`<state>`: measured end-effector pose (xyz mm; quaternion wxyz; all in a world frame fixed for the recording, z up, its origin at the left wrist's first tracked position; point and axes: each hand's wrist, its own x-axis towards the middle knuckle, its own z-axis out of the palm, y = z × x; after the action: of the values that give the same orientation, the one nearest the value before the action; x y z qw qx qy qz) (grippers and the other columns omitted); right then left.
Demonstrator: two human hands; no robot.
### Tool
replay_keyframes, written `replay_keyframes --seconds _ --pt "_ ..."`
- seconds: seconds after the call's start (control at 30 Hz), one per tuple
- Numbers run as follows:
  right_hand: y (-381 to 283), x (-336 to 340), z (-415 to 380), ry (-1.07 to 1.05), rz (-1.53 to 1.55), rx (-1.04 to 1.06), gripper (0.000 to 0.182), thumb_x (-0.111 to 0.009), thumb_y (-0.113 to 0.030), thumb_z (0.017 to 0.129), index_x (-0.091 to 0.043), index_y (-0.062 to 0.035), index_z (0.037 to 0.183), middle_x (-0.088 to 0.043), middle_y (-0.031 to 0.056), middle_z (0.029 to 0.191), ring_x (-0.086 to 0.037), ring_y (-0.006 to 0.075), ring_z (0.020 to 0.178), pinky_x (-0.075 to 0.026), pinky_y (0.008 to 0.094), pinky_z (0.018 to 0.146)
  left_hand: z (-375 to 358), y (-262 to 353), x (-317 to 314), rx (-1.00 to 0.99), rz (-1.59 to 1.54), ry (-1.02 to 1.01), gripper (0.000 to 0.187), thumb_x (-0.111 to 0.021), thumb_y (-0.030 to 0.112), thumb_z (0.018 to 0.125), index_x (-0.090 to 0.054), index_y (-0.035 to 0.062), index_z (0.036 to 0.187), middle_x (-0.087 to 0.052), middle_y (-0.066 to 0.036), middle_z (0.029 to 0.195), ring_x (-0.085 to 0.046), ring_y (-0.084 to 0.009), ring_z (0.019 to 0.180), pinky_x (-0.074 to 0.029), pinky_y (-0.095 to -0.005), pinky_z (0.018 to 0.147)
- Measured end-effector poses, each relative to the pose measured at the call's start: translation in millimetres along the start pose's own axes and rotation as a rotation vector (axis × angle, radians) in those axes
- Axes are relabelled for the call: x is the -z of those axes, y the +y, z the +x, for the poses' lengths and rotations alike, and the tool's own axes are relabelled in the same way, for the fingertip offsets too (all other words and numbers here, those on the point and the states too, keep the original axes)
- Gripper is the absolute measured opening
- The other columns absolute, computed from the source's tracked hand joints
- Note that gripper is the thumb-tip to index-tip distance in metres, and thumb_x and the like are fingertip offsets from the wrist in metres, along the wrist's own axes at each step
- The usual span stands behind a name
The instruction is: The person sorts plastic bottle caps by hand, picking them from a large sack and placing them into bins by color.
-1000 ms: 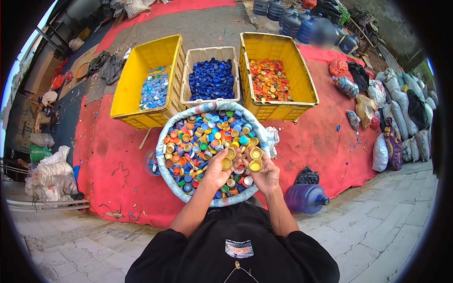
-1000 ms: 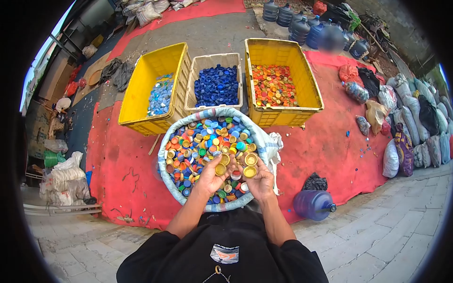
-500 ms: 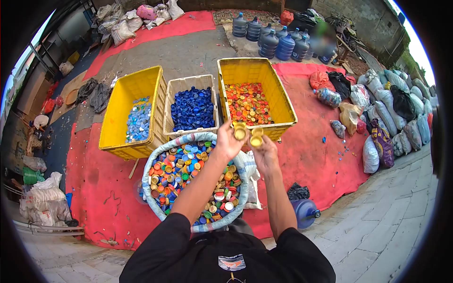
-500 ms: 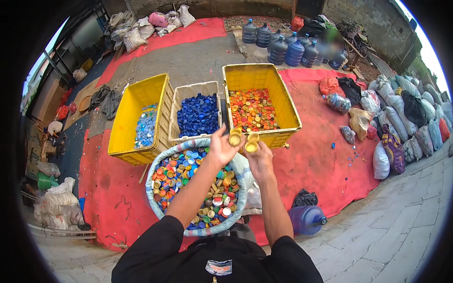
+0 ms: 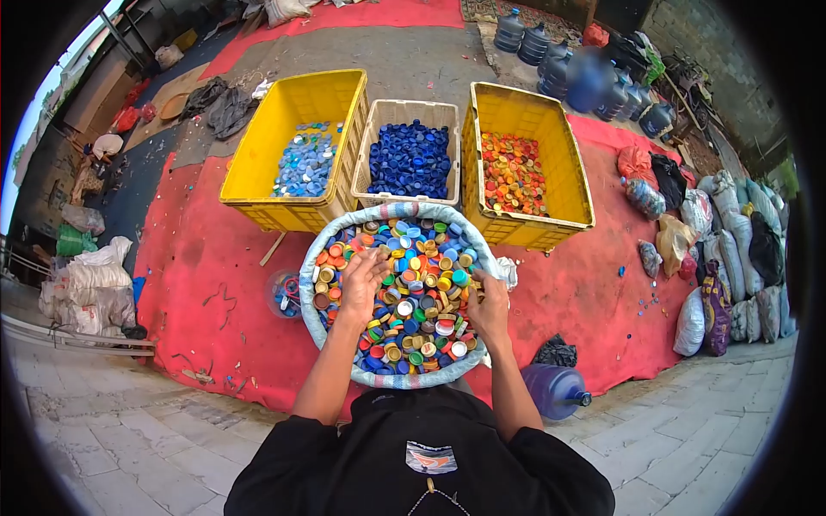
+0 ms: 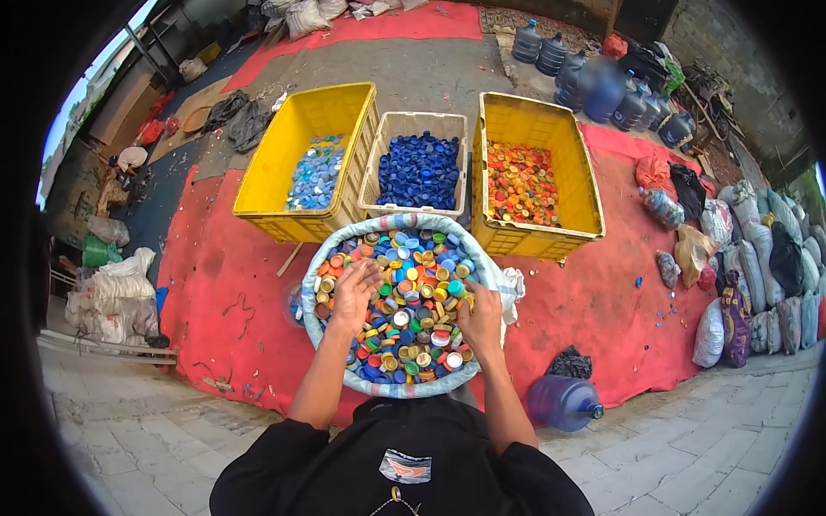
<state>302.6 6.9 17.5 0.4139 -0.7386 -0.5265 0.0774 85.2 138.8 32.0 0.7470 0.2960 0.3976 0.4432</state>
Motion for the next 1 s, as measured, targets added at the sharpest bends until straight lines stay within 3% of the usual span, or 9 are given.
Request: replay_keyframes --seconds 0.1,0.33,0.63,1.0 --pt "-9.8 -22.4 -12.2 -0.08 -0.097 0.081 0.036 -0.064 -0.001 0.077 -0.058 -0.0009 0.113 -0.063 0.0159 0.094 -0.056 0.0345 0.088 -0.044 0.044 0.077 -30.9 -4.7 44.9 -0.049 0.07 0.111 0.018 -0.059 0.018 0.093 -0.057 0.0061 0.106 -0.063 -0.005 0.098 -0.06 -0.0132 0.086 -0.05 -0.0301 0.081" --pt "-27.8 -56.2 -7.4 -0.108 -0.28 0.089 0.038 -0.066 -0.003 0.076 -0.057 -0.0004 0.112 -0.062 0.0164 0.097 -0.058 0.0347 0.092 -0.045 0.0436 0.079 -73.1 -14.3 93.7 -0.107 0.12 0.292 0.016 -0.064 0.014 0.091 -0.058 0.003 0.101 -0.06 -0.002 0.084 -0.055 -0.0082 0.073 -0.047 -0.0242 0.07" --pt "-29.0 -76.3 -9.6 -0.013 -0.374 0.026 0.042 -0.067 -0.002 0.073 -0.057 -0.004 0.113 -0.058 0.0146 0.096 -0.055 0.0337 0.089 -0.043 0.0434 0.078 -69.1 2.6 115.2 -0.068 0.185 0.191 0.012 -0.062 0.01 0.091 -0.058 0.0025 0.099 -0.06 -0.002 0.084 -0.055 -0.0073 0.07 -0.047 -0.0231 0.068" --pt "-31.1 -73.8 -10.5 -0.035 -0.199 -0.032 0.035 -0.067 0.0 0.072 -0.061 -0.0042 0.106 -0.06 0.0152 0.095 -0.057 0.0346 0.092 -0.044 0.043 0.081 -52.0 22.5 110.3 -0.037 0.277 0.132 0.015 -0.062 0.011 0.091 -0.057 0.0014 0.101 -0.058 -0.001 0.083 -0.053 -0.0062 0.07 -0.044 -0.0214 0.064"
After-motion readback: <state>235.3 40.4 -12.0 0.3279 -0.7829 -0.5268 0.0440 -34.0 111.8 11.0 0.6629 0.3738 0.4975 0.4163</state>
